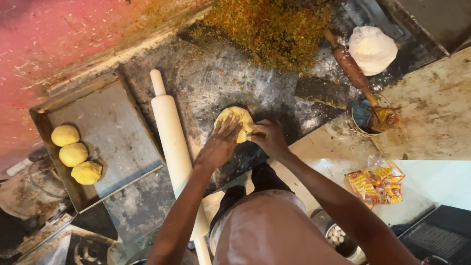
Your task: The person fills dough with a vegetable mixture, rolls the dough flat with a rolling pin, and rotates the dough on a floured surface.
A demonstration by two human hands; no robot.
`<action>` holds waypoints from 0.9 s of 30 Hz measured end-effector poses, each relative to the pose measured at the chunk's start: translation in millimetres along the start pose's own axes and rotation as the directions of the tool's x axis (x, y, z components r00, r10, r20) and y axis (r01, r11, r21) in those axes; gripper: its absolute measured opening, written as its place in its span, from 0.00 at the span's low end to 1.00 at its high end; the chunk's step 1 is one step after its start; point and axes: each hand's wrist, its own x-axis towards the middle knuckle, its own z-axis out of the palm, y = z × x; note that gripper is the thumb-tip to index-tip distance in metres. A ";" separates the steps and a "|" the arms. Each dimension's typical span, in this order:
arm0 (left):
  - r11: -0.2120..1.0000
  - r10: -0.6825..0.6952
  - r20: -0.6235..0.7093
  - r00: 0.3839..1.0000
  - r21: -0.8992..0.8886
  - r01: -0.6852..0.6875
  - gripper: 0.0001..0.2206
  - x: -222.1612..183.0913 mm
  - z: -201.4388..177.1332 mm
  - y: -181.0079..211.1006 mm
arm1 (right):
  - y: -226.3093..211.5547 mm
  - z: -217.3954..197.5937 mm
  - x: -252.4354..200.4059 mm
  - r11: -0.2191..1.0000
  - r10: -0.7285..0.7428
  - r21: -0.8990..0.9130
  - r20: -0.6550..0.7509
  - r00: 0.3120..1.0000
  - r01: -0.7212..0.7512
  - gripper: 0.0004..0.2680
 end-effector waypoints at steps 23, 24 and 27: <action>0.189 -0.801 0.270 0.534 -0.732 0.654 0.29 -4.2 26.9 -20.9 | 9.9 27.4 36.8 0.669 0.483 0.556 0.179 0.857 -0.493 0.17; 0.082 -0.797 0.238 0.556 -0.869 0.489 0.29 -4.9 26.3 -24.3 | 0.5 24.2 40.9 0.608 0.368 0.635 0.306 0.878 -0.477 0.18; -0.249 -0.832 0.200 0.518 -0.968 -0.026 0.29 -8.9 22.9 -30.8 | -25.1 10.9 38.3 0.686 0.096 0.607 0.471 0.877 -0.401 0.23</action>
